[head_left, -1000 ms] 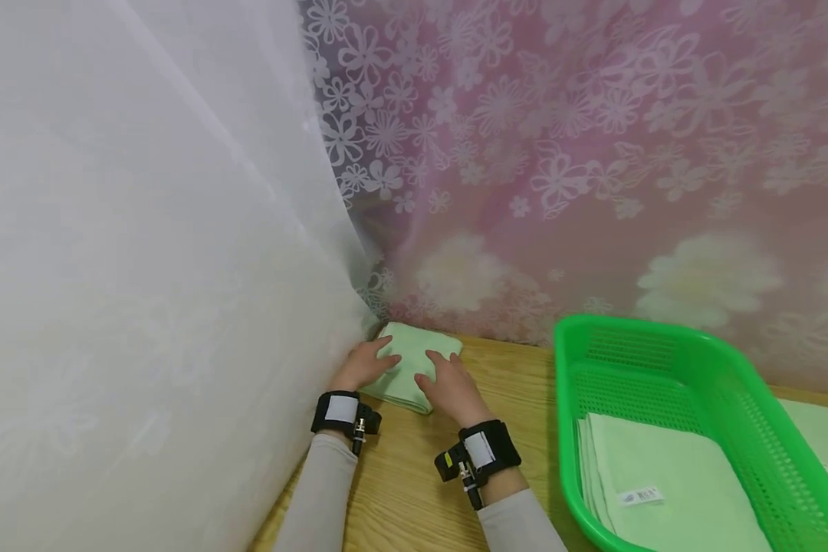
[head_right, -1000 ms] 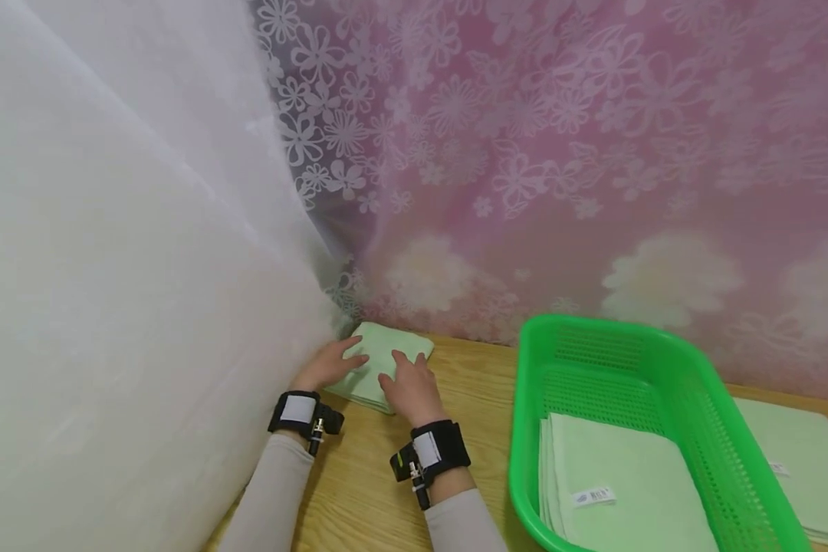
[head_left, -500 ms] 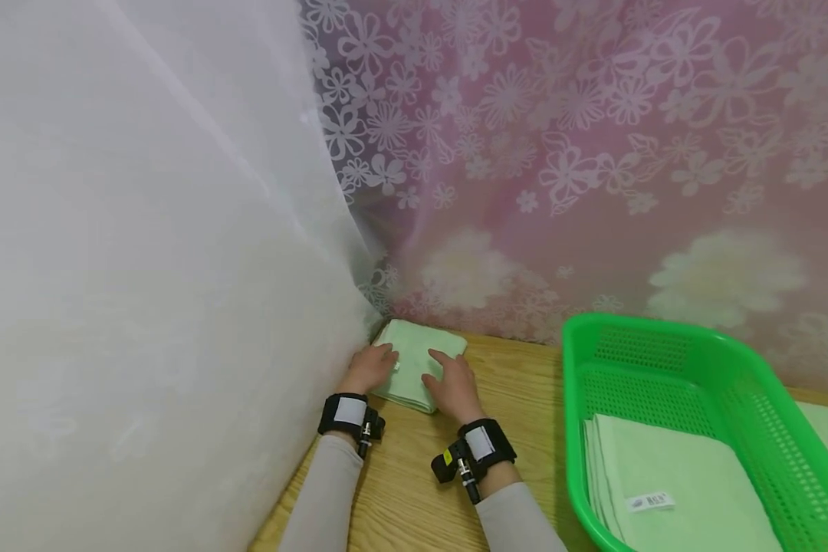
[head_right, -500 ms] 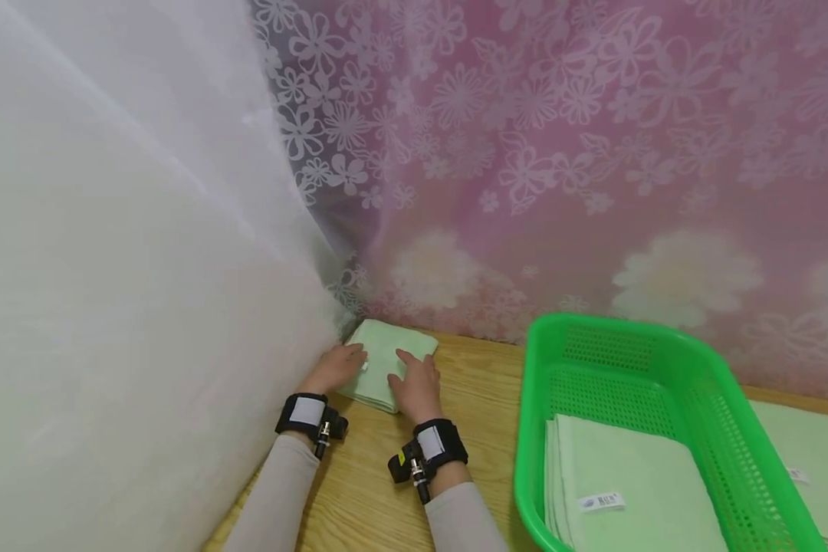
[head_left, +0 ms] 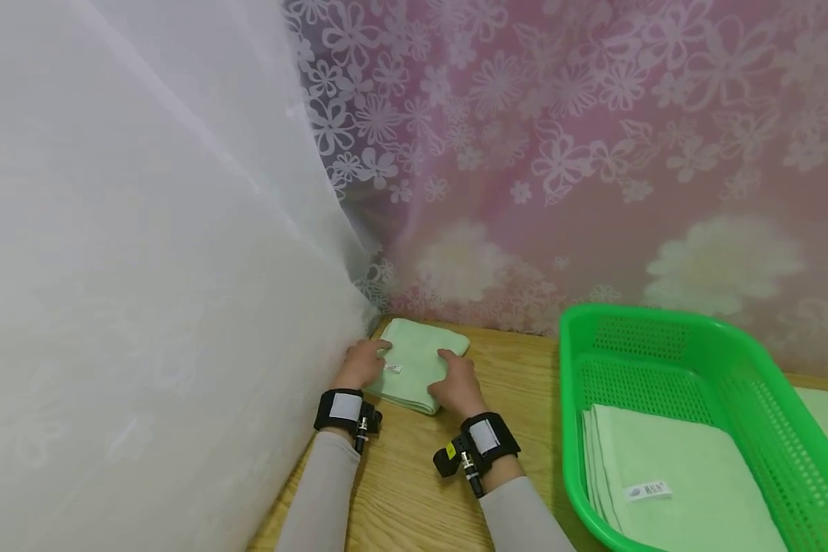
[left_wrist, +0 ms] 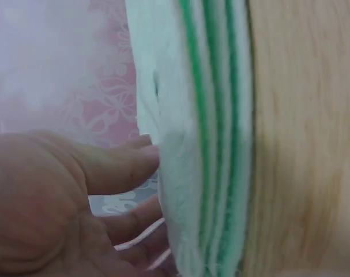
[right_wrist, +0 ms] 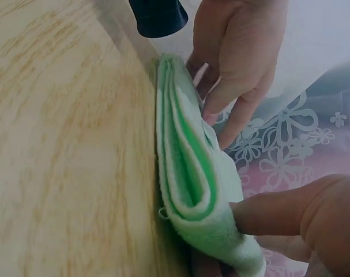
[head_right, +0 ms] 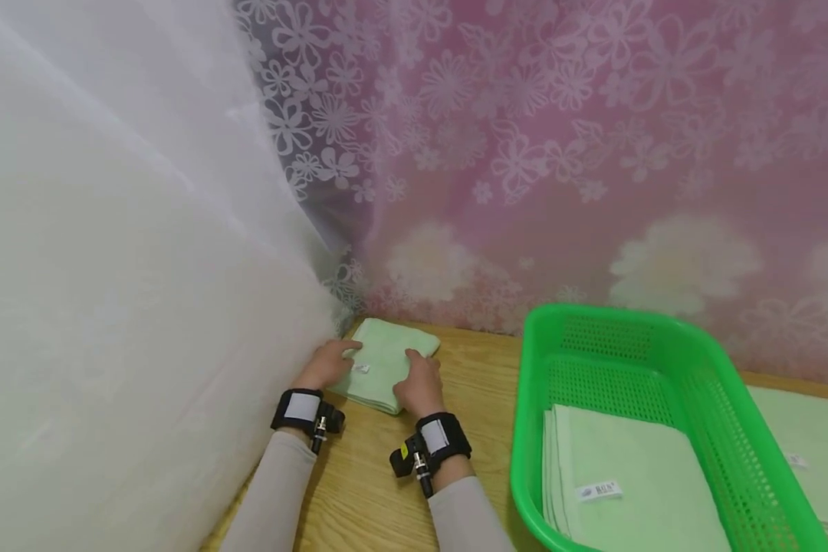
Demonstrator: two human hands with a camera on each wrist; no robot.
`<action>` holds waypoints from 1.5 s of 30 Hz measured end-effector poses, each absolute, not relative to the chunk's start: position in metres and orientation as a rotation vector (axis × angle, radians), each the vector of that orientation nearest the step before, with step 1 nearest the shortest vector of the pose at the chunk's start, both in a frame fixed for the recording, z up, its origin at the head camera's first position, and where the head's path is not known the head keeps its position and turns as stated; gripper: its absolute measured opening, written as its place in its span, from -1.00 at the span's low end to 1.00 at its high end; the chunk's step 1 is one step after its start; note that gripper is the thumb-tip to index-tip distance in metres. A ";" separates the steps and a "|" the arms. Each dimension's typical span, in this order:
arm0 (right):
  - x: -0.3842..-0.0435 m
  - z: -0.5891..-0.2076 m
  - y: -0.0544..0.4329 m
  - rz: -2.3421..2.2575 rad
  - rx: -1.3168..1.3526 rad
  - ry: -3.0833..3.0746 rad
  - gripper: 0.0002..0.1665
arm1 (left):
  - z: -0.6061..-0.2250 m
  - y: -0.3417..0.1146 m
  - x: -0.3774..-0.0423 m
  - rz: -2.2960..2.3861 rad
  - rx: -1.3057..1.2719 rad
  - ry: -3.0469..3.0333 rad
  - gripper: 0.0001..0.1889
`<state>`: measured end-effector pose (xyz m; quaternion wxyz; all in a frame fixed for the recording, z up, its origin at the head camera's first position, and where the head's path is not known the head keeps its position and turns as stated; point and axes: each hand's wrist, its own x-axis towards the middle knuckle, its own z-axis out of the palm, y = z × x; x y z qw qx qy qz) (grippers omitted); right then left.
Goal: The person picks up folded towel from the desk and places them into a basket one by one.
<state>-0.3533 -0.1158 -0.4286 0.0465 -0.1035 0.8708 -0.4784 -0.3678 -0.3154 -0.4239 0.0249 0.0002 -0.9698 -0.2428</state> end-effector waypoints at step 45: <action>-0.333 -0.417 -0.120 -1.230 -0.392 2.882 -0.27 | -0.383 -0.311 -0.347 -0.960 -0.028 -3.164 -0.58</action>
